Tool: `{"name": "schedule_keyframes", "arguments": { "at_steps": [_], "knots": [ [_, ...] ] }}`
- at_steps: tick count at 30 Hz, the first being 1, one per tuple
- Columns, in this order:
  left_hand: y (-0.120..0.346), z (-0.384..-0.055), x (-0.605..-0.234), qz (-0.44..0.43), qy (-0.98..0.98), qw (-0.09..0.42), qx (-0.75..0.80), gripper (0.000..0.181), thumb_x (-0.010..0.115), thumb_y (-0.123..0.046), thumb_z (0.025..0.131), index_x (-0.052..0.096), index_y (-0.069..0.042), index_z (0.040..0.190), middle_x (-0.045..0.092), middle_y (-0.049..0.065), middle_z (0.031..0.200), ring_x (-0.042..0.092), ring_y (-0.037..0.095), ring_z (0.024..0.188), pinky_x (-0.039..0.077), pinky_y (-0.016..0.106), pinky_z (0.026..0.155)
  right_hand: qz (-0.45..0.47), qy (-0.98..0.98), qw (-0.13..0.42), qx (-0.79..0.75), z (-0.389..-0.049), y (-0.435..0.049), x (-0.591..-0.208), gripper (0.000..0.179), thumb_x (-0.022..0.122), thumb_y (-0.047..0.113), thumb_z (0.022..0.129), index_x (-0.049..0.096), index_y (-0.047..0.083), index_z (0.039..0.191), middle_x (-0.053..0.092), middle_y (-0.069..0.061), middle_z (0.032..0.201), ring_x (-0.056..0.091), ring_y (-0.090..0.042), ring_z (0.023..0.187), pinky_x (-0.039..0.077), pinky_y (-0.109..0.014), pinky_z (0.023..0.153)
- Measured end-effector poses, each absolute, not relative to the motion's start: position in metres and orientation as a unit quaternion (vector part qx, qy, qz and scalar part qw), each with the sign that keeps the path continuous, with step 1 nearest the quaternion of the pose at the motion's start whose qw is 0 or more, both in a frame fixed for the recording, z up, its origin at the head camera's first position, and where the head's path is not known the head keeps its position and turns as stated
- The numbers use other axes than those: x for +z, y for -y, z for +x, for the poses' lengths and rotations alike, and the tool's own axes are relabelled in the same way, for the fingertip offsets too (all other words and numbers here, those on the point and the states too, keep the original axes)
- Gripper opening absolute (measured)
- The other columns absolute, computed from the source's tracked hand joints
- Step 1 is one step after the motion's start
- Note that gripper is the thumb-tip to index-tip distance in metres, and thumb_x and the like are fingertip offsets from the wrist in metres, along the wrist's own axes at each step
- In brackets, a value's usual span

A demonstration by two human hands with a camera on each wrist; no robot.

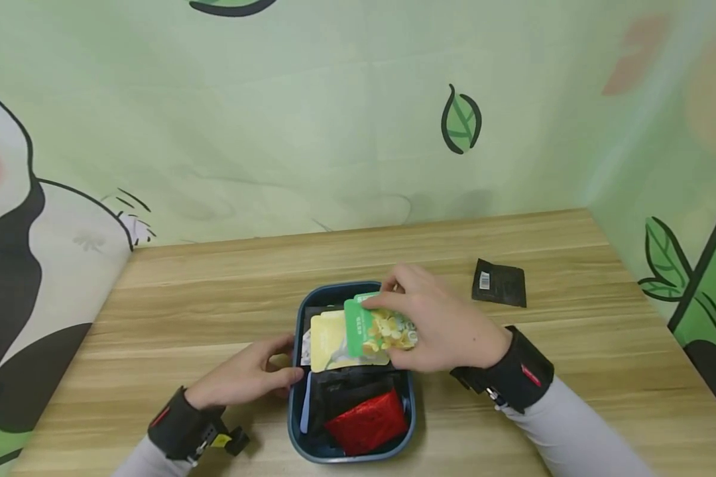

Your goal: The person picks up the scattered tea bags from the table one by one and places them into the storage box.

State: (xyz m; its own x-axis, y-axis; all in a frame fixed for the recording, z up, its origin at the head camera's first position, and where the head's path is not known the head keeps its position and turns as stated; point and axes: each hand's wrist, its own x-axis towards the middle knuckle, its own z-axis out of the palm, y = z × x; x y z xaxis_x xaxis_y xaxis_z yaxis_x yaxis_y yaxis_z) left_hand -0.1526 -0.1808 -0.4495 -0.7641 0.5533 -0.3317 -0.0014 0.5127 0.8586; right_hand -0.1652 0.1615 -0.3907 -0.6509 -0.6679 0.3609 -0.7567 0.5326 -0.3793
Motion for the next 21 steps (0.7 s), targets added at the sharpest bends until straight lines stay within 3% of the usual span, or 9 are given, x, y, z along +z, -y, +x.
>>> {"name": "schedule_keyframes", "arguments": {
  "at_steps": [10, 21],
  "knots": [
    [0.180, -0.152, -0.446, 0.169, -0.813, 0.299, 0.470, 0.054, 0.065, -0.036, 0.092, 0.053, -0.004, 0.133, 0.058, 0.014, 0.119, 0.067, 0.021, 0.083, 0.058, 0.035, 0.073, 0.439, 0.860, 0.055, 0.257, -0.139, -0.114, -0.379, 0.059, 0.074, 0.041, 0.074, 0.066, 0.029, 0.131, 0.047, 0.009, 0.119, 0.038, -0.005, 0.108, 0.041, -0.026, 0.081],
    [0.181, -0.152, -0.447, 0.168, -0.803, 0.302, 0.485, 0.056, 0.065, -0.033, 0.093, 0.050, -0.001, 0.137, 0.058, 0.015, 0.123, 0.066, 0.022, 0.083, 0.058, 0.036, 0.074, 0.447, 0.859, 0.073, 0.239, -0.133, -0.104, -0.377, 0.057, 0.071, 0.043, 0.075, 0.067, 0.027, 0.130, 0.048, 0.007, 0.117, 0.038, -0.007, 0.103, 0.039, -0.026, 0.079]
  ]
}}
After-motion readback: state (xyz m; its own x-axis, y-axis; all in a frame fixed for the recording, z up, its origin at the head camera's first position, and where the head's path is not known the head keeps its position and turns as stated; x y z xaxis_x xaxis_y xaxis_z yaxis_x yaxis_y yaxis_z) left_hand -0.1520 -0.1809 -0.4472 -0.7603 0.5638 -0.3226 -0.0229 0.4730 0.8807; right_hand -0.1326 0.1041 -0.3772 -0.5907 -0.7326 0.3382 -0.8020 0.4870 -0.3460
